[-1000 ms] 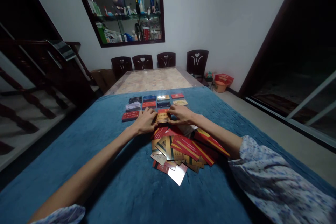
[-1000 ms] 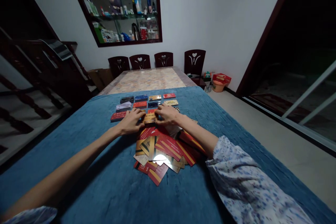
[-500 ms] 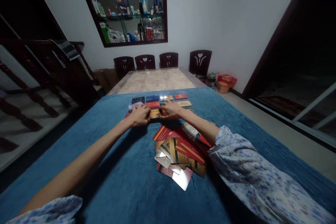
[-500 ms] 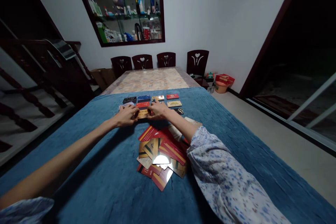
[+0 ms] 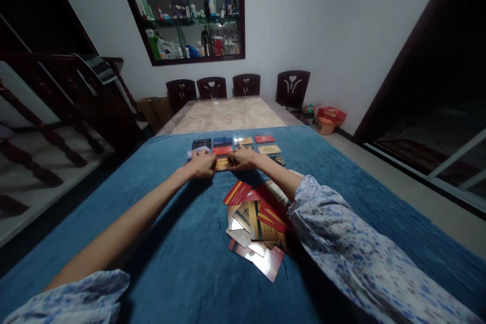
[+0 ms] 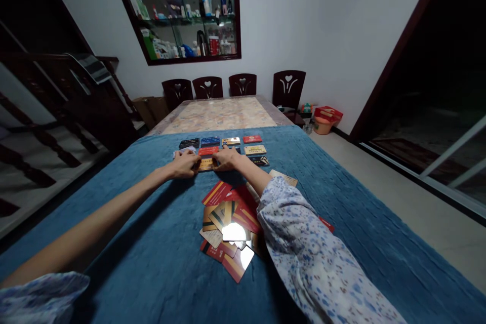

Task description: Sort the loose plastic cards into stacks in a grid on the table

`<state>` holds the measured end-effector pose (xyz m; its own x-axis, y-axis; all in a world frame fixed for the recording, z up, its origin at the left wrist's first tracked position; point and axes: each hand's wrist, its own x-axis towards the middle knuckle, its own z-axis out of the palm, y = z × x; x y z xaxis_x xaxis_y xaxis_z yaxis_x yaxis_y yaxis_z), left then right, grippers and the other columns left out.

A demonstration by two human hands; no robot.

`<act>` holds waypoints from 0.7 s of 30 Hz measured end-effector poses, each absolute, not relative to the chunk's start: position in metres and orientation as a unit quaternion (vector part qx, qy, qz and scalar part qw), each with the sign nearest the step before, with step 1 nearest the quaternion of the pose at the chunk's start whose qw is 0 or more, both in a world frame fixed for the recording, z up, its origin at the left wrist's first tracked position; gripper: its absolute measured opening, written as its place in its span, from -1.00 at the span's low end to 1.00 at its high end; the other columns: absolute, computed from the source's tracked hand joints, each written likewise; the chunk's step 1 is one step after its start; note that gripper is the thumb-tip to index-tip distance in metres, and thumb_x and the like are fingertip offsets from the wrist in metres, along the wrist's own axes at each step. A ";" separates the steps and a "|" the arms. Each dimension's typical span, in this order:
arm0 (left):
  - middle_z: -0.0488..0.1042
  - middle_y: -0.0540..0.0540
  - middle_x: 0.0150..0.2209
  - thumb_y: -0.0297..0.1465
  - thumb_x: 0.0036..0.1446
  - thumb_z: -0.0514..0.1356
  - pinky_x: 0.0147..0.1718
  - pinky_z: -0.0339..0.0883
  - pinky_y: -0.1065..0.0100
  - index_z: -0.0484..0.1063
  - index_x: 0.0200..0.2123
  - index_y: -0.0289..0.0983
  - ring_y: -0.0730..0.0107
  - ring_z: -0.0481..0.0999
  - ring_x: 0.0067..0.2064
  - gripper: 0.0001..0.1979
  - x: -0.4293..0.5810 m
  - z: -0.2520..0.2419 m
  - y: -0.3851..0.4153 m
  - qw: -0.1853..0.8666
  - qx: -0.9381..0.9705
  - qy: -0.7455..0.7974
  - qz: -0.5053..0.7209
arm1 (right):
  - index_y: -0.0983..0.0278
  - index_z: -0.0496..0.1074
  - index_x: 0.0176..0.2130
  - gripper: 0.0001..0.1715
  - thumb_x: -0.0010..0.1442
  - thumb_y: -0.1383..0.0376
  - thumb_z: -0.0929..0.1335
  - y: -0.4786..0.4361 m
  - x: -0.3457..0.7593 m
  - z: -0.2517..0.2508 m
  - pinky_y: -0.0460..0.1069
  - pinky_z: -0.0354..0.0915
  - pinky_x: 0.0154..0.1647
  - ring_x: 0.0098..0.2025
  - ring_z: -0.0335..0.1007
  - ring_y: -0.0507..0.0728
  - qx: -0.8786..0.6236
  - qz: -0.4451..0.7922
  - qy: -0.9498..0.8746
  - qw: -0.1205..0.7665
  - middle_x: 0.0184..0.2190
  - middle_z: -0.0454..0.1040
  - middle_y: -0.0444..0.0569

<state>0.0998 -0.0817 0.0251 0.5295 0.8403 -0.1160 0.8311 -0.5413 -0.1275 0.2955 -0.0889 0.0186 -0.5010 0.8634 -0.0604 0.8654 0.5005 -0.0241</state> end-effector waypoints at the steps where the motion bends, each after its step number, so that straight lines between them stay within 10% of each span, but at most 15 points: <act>1: 0.52 -0.31 -0.10 -0.49 -0.11 0.16 0.05 0.13 -0.17 0.46 -0.25 -0.28 -0.17 0.30 0.13 -0.73 0.100 0.025 -0.081 0.028 -0.874 -0.478 0.083 | 0.19 0.49 0.01 -0.56 0.22 0.04 0.35 -0.088 0.294 0.019 0.31 0.25 0.10 0.18 0.23 0.41 0.498 -0.027 0.867 0.022 0.09 0.46 0.15; 21: 0.51 -0.31 -0.11 -0.50 -0.11 0.16 0.06 0.16 -0.20 0.50 -0.32 -0.26 -0.16 0.31 0.09 -0.78 0.105 0.026 -0.074 0.031 -0.860 -0.493 0.127 | 0.24 0.60 -0.16 -0.68 0.08 0.25 0.37 -0.087 0.276 0.033 0.29 0.29 0.13 0.23 0.26 0.43 0.510 -0.045 0.856 0.062 0.04 0.54 0.15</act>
